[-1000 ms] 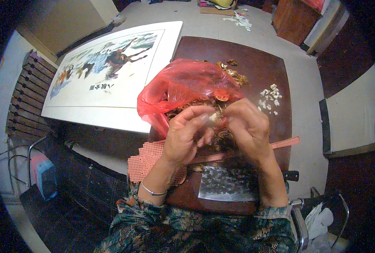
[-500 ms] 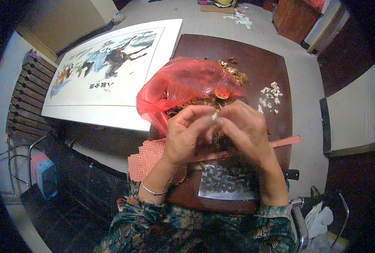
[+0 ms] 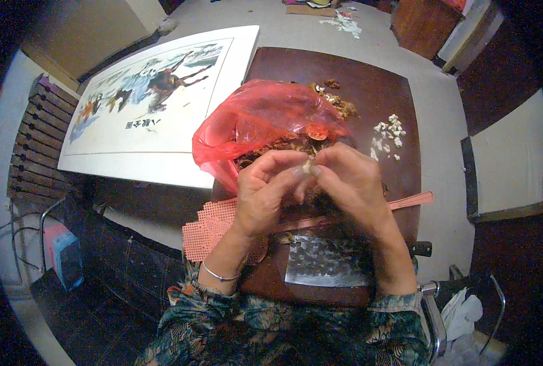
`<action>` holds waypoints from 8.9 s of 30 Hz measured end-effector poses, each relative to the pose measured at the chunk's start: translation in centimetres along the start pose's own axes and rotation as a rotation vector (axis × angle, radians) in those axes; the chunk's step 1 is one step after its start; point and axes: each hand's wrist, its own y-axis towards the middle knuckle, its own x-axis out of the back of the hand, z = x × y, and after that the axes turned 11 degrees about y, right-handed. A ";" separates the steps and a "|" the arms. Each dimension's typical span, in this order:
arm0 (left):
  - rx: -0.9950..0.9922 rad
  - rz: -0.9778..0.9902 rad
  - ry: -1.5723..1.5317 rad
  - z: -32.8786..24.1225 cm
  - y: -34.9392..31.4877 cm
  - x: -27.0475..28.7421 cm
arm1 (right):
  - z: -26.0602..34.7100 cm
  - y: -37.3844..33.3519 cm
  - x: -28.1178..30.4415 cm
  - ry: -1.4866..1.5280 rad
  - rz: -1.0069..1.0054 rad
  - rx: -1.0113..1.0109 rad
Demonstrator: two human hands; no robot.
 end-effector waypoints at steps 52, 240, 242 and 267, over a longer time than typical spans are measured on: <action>-0.711 -0.082 0.639 0.2 0.3 0.7 | 0.3 -0.2 -0.2 0.205 -0.033 -0.123; 0.070 0.098 -0.211 -0.1 0.4 0.4 | -0.3 0.5 0.3 -0.125 -0.039 0.327; 0.050 0.099 -0.166 -0.2 0.3 0.4 | -0.2 0.4 0.3 -0.120 0.023 0.364; -0.684 -0.038 0.793 -1.3 0.1 0.5 | 0.1 0.0 0.6 -0.054 0.083 0.121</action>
